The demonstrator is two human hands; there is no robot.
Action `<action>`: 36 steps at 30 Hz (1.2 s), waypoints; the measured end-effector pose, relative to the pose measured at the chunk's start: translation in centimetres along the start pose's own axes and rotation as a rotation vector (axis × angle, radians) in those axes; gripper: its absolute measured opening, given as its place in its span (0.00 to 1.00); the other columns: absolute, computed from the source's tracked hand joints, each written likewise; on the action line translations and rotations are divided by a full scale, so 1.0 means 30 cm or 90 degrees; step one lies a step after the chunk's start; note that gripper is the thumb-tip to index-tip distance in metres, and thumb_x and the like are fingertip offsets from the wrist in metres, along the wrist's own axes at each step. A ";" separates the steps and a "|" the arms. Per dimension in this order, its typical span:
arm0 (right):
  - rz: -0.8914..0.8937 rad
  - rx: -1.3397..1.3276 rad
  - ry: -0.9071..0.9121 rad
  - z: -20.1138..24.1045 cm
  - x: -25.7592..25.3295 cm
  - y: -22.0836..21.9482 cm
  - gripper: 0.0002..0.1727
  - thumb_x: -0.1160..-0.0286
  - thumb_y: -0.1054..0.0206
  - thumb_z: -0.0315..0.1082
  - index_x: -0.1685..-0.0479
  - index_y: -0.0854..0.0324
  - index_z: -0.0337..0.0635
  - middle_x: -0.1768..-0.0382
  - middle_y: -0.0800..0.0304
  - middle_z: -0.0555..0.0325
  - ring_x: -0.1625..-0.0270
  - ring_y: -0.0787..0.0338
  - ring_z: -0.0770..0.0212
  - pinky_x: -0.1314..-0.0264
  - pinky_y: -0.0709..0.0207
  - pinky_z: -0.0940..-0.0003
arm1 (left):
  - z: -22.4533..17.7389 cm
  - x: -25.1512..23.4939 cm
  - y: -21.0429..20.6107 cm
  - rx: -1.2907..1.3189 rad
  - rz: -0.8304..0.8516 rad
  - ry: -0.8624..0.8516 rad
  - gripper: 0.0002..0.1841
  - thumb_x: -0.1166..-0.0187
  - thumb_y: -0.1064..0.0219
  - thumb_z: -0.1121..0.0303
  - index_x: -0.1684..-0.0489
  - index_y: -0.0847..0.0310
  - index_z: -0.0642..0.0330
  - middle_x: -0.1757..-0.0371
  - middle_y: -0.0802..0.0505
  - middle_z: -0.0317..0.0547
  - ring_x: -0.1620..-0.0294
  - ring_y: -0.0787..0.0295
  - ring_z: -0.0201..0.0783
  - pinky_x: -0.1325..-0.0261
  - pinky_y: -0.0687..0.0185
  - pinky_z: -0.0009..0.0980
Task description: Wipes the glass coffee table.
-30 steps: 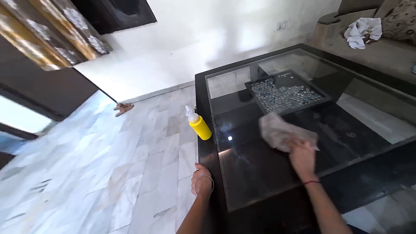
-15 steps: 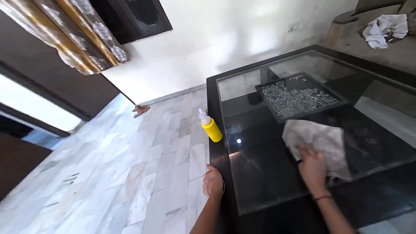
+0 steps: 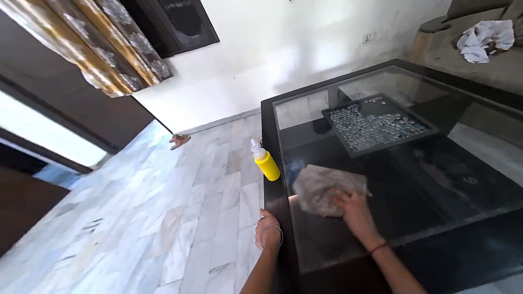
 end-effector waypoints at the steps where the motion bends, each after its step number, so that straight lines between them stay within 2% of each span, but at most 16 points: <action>1: -0.076 0.023 -0.054 -0.106 -0.008 0.071 0.25 0.28 0.37 0.14 0.41 0.06 0.51 0.27 0.12 0.59 0.31 0.16 0.33 0.31 0.28 0.33 | 0.001 0.000 -0.001 0.003 0.000 0.002 0.46 0.07 0.79 0.41 0.34 0.15 0.66 0.30 0.11 0.63 0.24 0.16 0.59 0.30 0.21 0.60; 3: -0.223 0.058 -0.179 -0.332 0.033 0.216 0.22 0.31 0.33 0.14 0.45 0.05 0.46 0.31 0.10 0.48 0.34 0.16 0.24 0.35 0.30 0.24 | 0.001 -0.005 0.000 0.009 -0.003 0.002 0.46 0.07 0.79 0.40 0.33 0.15 0.66 0.30 0.11 0.63 0.25 0.16 0.59 0.30 0.21 0.61; 6: -0.363 0.047 -0.422 -0.644 0.209 0.401 0.18 0.26 0.34 0.20 0.40 0.08 0.41 0.27 0.17 0.33 0.30 0.23 0.14 0.36 0.38 0.14 | 0.004 -0.009 -0.005 0.018 -0.002 0.011 0.46 0.07 0.79 0.40 0.33 0.15 0.65 0.30 0.11 0.63 0.25 0.16 0.59 0.30 0.21 0.61; 8: -0.419 0.010 -0.548 -0.764 0.325 0.472 0.18 0.22 0.37 0.25 0.35 0.12 0.39 0.23 0.22 0.32 0.22 0.31 0.15 0.28 0.44 0.14 | 0.004 -0.007 -0.006 0.011 -0.001 0.010 0.46 0.07 0.79 0.40 0.34 0.15 0.65 0.31 0.10 0.63 0.25 0.15 0.59 0.31 0.20 0.61; 10: -0.435 -0.004 -0.590 -0.790 0.371 0.492 0.21 0.22 0.39 0.24 0.32 0.14 0.37 0.20 0.24 0.32 0.18 0.35 0.17 0.23 0.46 0.18 | 0.003 -0.005 -0.003 0.007 0.000 0.008 0.45 0.07 0.79 0.40 0.34 0.15 0.64 0.30 0.11 0.62 0.24 0.15 0.58 0.30 0.21 0.61; 13: -0.374 -0.013 -0.513 -0.679 0.312 0.456 0.24 0.27 0.40 0.16 0.31 0.17 0.31 0.21 0.26 0.27 0.20 0.33 0.14 0.24 0.44 0.18 | 0.001 -0.002 -0.002 0.014 -0.001 0.007 0.45 0.07 0.79 0.41 0.33 0.16 0.65 0.29 0.11 0.63 0.24 0.16 0.58 0.29 0.21 0.60; 15: -0.312 -0.012 -0.419 -0.559 0.234 0.395 0.23 0.30 0.38 0.13 0.35 0.14 0.31 0.24 0.22 0.29 0.25 0.27 0.16 0.27 0.37 0.21 | -0.001 0.006 0.000 0.009 -0.003 -0.004 0.45 0.06 0.78 0.41 0.33 0.16 0.66 0.29 0.12 0.63 0.24 0.17 0.59 0.30 0.21 0.60; 17: -0.221 -0.012 -0.329 -0.416 0.155 0.305 0.23 0.30 0.38 0.13 0.38 0.10 0.36 0.26 0.17 0.37 0.28 0.21 0.22 0.28 0.31 0.27 | -0.005 0.010 0.005 -0.007 -0.006 -0.014 0.45 0.06 0.78 0.42 0.32 0.17 0.66 0.29 0.12 0.63 0.24 0.16 0.58 0.29 0.21 0.59; 20: -0.041 -0.033 -0.210 -0.181 0.075 0.138 0.27 0.28 0.40 0.16 0.33 0.10 0.46 0.22 0.18 0.51 0.25 0.21 0.32 0.26 0.29 0.37 | -0.004 0.008 0.003 -0.010 -0.006 -0.009 0.45 0.06 0.79 0.42 0.32 0.17 0.67 0.29 0.12 0.63 0.23 0.17 0.58 0.28 0.21 0.58; 22: 0.076 -0.055 -0.108 -0.010 0.066 0.032 0.31 0.30 0.41 0.15 0.31 0.11 0.52 0.20 0.19 0.58 0.22 0.22 0.38 0.24 0.29 0.42 | -0.001 0.004 0.000 -0.004 -0.009 -0.001 0.45 0.06 0.79 0.41 0.33 0.17 0.67 0.29 0.12 0.63 0.23 0.17 0.58 0.28 0.22 0.59; 24: 0.144 -0.102 0.011 0.150 0.091 -0.053 0.33 0.35 0.39 0.13 0.31 0.11 0.53 0.21 0.18 0.61 0.22 0.22 0.39 0.23 0.29 0.43 | -0.001 -0.002 0.000 -0.006 -0.013 0.000 0.45 0.07 0.79 0.41 0.32 0.17 0.66 0.28 0.12 0.62 0.23 0.17 0.58 0.28 0.22 0.60; 27: 0.154 -0.155 0.162 0.308 0.148 -0.121 0.32 0.38 0.38 0.12 0.37 0.07 0.54 0.25 0.13 0.61 0.27 0.17 0.40 0.28 0.26 0.41 | 0.000 -0.004 0.002 -0.017 -0.011 -0.034 0.45 0.06 0.78 0.41 0.33 0.17 0.67 0.29 0.12 0.64 0.23 0.17 0.59 0.28 0.22 0.60; 29: 0.168 -0.148 0.172 0.308 0.143 -0.127 0.31 0.34 0.39 0.13 0.37 0.07 0.54 0.24 0.14 0.61 0.26 0.18 0.40 0.27 0.27 0.42 | -0.001 -0.003 0.001 -0.018 -0.010 -0.042 0.44 0.06 0.78 0.41 0.32 0.18 0.67 0.28 0.13 0.64 0.23 0.17 0.59 0.28 0.22 0.60; 32: 0.118 -0.109 0.062 0.141 0.061 -0.043 0.28 0.28 0.43 0.15 0.41 0.06 0.53 0.26 0.13 0.61 0.23 0.20 0.39 0.23 0.31 0.39 | -0.005 0.002 0.005 -0.013 -0.012 -0.011 0.45 0.06 0.78 0.41 0.31 0.18 0.67 0.27 0.13 0.64 0.22 0.18 0.59 0.27 0.23 0.60; 34: 0.003 -0.060 -0.027 -0.047 0.024 0.058 0.25 0.28 0.39 0.15 0.45 0.04 0.53 0.30 0.09 0.61 0.26 0.18 0.38 0.25 0.30 0.38 | -0.001 0.002 0.003 -0.008 -0.011 -0.001 0.45 0.07 0.79 0.41 0.31 0.17 0.66 0.28 0.12 0.63 0.22 0.17 0.58 0.28 0.22 0.60; 36: -0.152 -0.008 -0.126 -0.254 0.046 0.188 0.22 0.33 0.33 0.13 0.50 0.03 0.48 0.35 0.07 0.54 0.31 0.16 0.32 0.30 0.30 0.30 | 0.000 0.000 0.003 -0.007 -0.011 -0.003 0.45 0.06 0.79 0.41 0.33 0.16 0.66 0.29 0.11 0.62 0.23 0.16 0.58 0.29 0.21 0.60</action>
Point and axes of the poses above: each hand's wrist, its own x-axis away from the middle knuckle, its own y-axis out of the back of the hand, z = x × y, the point moved 9 cm from there along -x, towards the middle knuckle
